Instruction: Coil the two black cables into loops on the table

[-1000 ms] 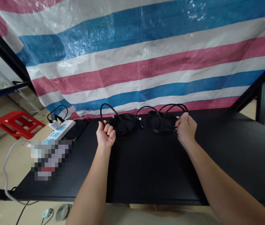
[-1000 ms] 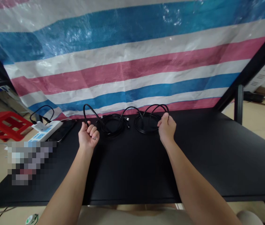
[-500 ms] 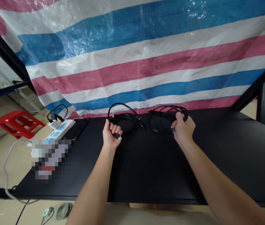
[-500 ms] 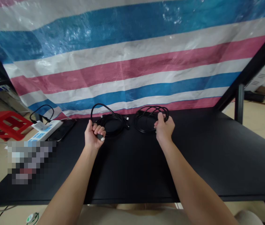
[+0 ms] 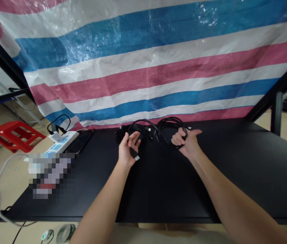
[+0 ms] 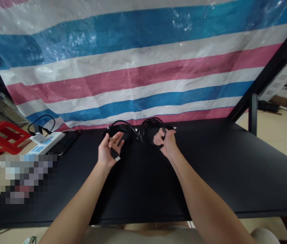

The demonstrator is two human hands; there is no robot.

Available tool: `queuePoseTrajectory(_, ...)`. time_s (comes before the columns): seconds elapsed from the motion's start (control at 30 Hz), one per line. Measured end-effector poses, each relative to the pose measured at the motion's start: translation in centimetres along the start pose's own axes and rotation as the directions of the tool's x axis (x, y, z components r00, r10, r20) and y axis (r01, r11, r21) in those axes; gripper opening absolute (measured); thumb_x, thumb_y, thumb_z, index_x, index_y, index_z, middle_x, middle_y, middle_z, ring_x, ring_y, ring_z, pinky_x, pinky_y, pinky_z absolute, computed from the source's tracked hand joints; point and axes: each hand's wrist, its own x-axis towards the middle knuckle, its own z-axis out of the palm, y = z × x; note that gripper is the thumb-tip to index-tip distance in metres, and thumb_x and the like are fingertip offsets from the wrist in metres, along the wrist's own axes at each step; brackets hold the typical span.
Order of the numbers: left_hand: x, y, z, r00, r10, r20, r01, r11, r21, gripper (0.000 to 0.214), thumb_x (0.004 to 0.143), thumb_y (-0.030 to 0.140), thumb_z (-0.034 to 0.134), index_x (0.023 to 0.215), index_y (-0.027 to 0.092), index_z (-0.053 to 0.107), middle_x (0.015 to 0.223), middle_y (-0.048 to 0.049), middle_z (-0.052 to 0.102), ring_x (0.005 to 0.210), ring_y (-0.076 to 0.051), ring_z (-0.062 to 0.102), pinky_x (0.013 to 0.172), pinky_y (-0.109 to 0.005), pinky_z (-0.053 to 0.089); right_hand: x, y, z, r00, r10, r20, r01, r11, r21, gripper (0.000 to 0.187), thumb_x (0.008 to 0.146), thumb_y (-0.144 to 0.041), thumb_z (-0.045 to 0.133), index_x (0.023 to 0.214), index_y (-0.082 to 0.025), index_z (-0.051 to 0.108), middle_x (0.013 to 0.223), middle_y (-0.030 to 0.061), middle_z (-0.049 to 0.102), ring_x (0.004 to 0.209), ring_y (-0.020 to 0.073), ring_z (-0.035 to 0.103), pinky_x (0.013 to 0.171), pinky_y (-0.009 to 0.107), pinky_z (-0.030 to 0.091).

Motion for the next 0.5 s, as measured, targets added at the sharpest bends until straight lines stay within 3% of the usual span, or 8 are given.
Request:
queuePoseTrajectory(0.1,-0.5,-1.2,0.5,0.998,-0.049,0.029,0.047,0.996,0.076,0.053,0.080,0.036,0.058,0.038,0.018,0.032,0.096,-0.0084,0.072,0.117,-0.023,0.057,0.093,-0.030,0.045,-1.1,0.8,1.3,0.951,0.044,0.305,-0.066,0.996,0.063,0.070,0.037,-0.079,0.071,0.051,-0.024,0.030,0.035,-0.0118,0.022,0.034,0.0056,0.019,0.039,0.024,0.018)
queuePoseTrajectory(0.2,-0.6,-1.6,0.7,0.996,-0.092,-0.010,0.092,0.990,0.103,0.042,0.078,0.036,0.063,0.044,0.018,0.045,0.082,-0.0094,0.072,0.106,-0.025,0.064,0.085,-0.031,0.051,-1.8,1.2,2.2,0.890,0.093,0.447,-0.173,0.975,0.142,0.064,0.044,-0.063,0.080,0.051,-0.022,0.031,0.035,-0.0119,0.023,0.034,0.0052,0.019,0.040,0.024,0.017)
queuePoseTrajectory(0.3,-0.5,-1.1,0.8,0.988,-0.128,-0.087,0.135,0.987,0.086,0.027,0.083,0.034,0.057,0.064,0.016,0.062,0.075,-0.0082,0.071,0.089,-0.023,0.070,0.073,-0.029,0.056,-1.8,1.0,2.4,0.903,0.132,0.408,-0.220,0.960,0.175,0.049,0.058,-0.048,0.076,0.050,-0.021,0.036,0.037,-0.0094,0.031,0.035,0.0060,0.026,0.041,0.024,0.020)
queuePoseTrajectory(0.37,-0.5,-0.7,0.8,0.985,-0.128,-0.116,0.136,0.989,0.063,0.024,0.085,0.031,0.053,0.073,0.014,0.066,0.075,-0.0080,0.071,0.084,-0.021,0.071,0.070,-0.026,0.057,-1.7,1.0,2.4,0.930,0.160,0.331,-0.222,0.962,0.157,0.038,0.059,-0.040,0.073,0.052,-0.021,0.041,0.040,-0.0077,0.038,0.036,0.0062,0.031,0.041,0.024,0.022)
queuePoseTrajectory(0.5,-0.5,-0.1,0.5,0.992,-0.086,-0.087,0.081,0.995,-0.059,0.022,0.084,0.025,0.052,0.071,0.014,0.066,0.080,-0.0084,0.072,0.089,-0.021,0.070,0.080,-0.026,0.056,-1.3,1.7,2.7,0.980,0.191,0.062,-0.193,0.980,0.038,0.029,0.056,-0.035,0.073,0.058,-0.021,0.048,0.040,-0.0073,0.042,0.036,0.0076,0.038,0.038,0.022,0.024)
